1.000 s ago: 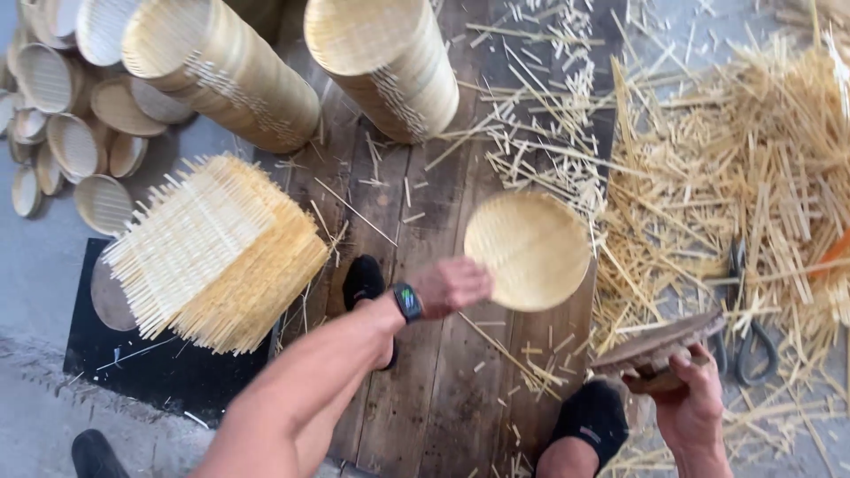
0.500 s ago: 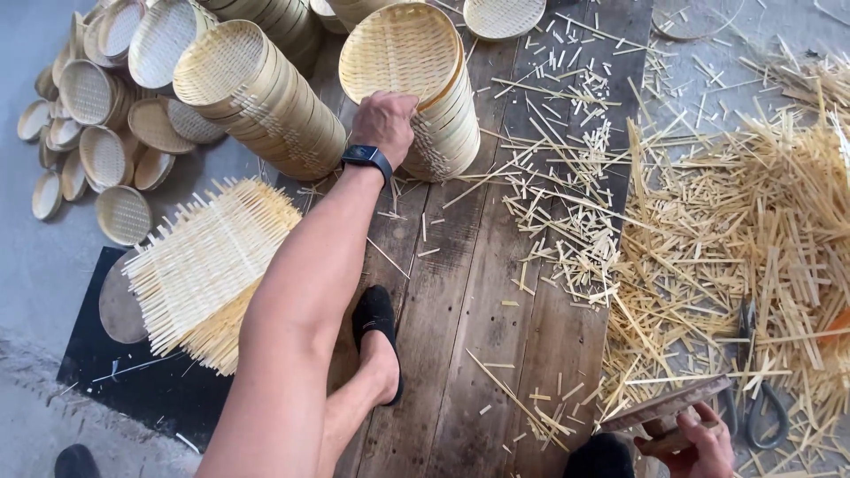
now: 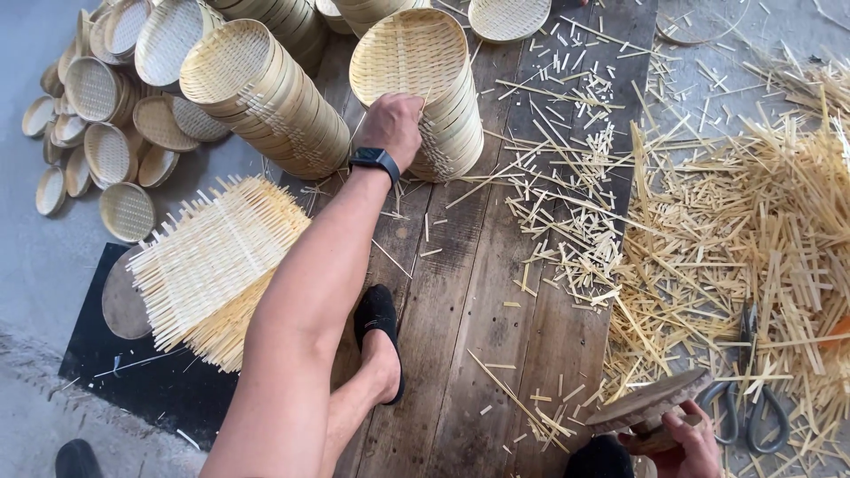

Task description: Trimming excess bamboo strips from a woven plate using scissors and fitting it into a bamboo ring to form a basket or lid.

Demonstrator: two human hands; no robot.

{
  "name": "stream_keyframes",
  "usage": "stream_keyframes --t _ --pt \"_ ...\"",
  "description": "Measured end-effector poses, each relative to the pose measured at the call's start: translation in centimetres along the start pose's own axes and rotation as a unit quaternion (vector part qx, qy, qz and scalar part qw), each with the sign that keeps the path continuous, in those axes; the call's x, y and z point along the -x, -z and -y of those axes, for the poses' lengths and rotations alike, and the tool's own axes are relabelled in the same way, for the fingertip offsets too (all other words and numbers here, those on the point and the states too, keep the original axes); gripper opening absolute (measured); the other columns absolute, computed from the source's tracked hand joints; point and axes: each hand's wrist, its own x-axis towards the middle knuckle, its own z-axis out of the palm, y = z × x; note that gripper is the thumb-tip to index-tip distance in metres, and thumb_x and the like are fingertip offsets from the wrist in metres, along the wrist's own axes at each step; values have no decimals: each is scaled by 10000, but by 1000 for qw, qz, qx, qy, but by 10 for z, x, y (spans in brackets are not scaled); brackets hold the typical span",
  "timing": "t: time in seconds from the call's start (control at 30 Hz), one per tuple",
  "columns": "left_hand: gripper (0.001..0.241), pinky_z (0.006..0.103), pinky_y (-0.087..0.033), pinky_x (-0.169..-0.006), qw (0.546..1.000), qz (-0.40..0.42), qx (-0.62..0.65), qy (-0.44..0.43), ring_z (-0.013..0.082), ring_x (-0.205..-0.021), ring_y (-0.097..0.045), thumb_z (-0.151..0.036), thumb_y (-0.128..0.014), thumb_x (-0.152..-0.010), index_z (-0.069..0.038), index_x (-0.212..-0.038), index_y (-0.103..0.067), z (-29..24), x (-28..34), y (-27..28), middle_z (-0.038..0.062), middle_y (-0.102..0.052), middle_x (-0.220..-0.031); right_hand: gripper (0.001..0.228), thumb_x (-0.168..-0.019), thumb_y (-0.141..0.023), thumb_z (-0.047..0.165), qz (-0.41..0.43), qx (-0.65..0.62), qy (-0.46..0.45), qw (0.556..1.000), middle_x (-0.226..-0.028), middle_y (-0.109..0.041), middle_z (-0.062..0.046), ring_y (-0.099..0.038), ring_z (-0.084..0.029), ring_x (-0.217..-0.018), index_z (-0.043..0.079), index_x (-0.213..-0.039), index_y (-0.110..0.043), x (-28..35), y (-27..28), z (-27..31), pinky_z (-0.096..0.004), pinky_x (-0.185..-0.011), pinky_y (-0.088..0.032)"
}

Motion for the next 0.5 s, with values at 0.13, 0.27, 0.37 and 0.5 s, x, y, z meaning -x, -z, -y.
stream_keyframes --t 0.13,0.27,0.37,0.5 --pt "330 496 -526 -986 985 -165 18 -52 329 -1068 -688 -69 -657 -849 3 -1169 -623 -71 67 -6 190 -722 -1096 756 -876 -515 189 174 -109 -4 979 -1338 -540 -243 -586 -428 -1151 35 -1581 -288 -1 -12 -3 -687 -862 -519" --pt "653 398 -549 -719 809 347 400 254 261 -811 -655 -561 -609 -1044 69 -886 -674 -176 226 -95 227 -726 -913 638 -965 -524 353 265 -187 -43 945 -1349 -550 -265 -549 -448 -1195 13 -1492 -413 19 -82 21 -689 -947 -462" --pt "426 284 -538 -934 596 193 626 464 127 -1058 -708 -345 -721 -886 -82 -1221 -749 -218 312 -142 46 -773 -1167 681 -1008 -419 507 245 -88 -25 965 -1348 -596 -257 -572 -384 -1233 -22 -1431 -493 15 -117 33 -546 -1008 -463" --pt "501 329 -554 -958 657 105 639 386 209 -1083 -701 -253 -744 -881 -46 -1333 -681 -168 310 -129 127 -761 -1224 623 -1041 -448 456 165 85 -56 981 -1345 -623 -242 -582 -353 -1202 -56 -1384 -541 -4 -100 -5 -452 -968 -483"
